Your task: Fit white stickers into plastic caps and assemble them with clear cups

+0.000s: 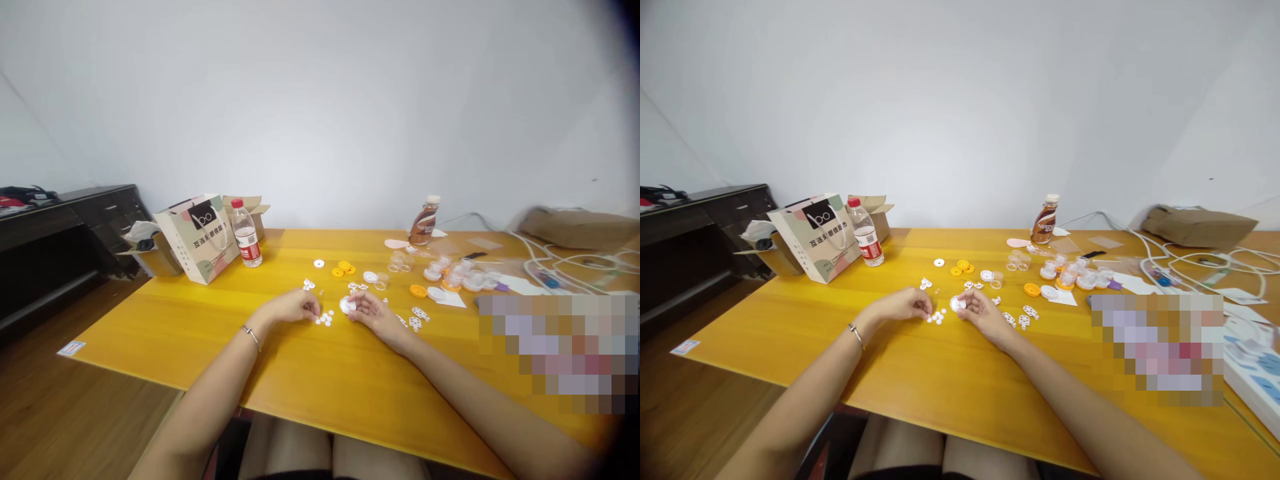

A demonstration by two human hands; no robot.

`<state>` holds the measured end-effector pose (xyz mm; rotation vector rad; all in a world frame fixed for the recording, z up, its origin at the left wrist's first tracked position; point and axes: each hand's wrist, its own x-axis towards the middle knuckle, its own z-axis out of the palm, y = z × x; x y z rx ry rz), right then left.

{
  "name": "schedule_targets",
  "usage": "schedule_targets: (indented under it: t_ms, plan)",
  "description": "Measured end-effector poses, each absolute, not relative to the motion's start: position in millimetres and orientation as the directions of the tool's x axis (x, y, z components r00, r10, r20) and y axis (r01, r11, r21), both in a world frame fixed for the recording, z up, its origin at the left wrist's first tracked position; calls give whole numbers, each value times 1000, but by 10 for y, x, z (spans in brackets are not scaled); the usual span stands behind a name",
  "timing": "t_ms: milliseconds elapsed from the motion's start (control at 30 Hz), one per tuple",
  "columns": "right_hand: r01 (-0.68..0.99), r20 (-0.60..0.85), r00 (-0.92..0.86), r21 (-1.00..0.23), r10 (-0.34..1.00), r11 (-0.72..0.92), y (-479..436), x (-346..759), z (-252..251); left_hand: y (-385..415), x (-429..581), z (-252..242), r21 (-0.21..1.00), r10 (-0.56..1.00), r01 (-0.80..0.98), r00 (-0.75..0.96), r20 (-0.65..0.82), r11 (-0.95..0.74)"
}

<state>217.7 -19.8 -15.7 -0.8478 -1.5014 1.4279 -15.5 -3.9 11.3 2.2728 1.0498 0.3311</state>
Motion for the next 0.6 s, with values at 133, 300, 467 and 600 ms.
schedule_targets:
  t_ms: [133,300,467,600]
  plan:
    - [-65,134,-408,-991,903,118,-200,2188,-147,-20,-179,100,602,752,609,658,-21,-516]
    - [-69,128,-444,-992,887,109,-200,2201,-133,-17,-173,89,601,739,589,673,3,-539]
    - [-47,129,-443,-992,887,121,-181,2201,-159,-41,-156,135,545,747,624,665,8,-561]
    - [-64,139,-447,-990,884,123,-156,2203,-196,-71,-140,204,488,736,633,677,27,-600]
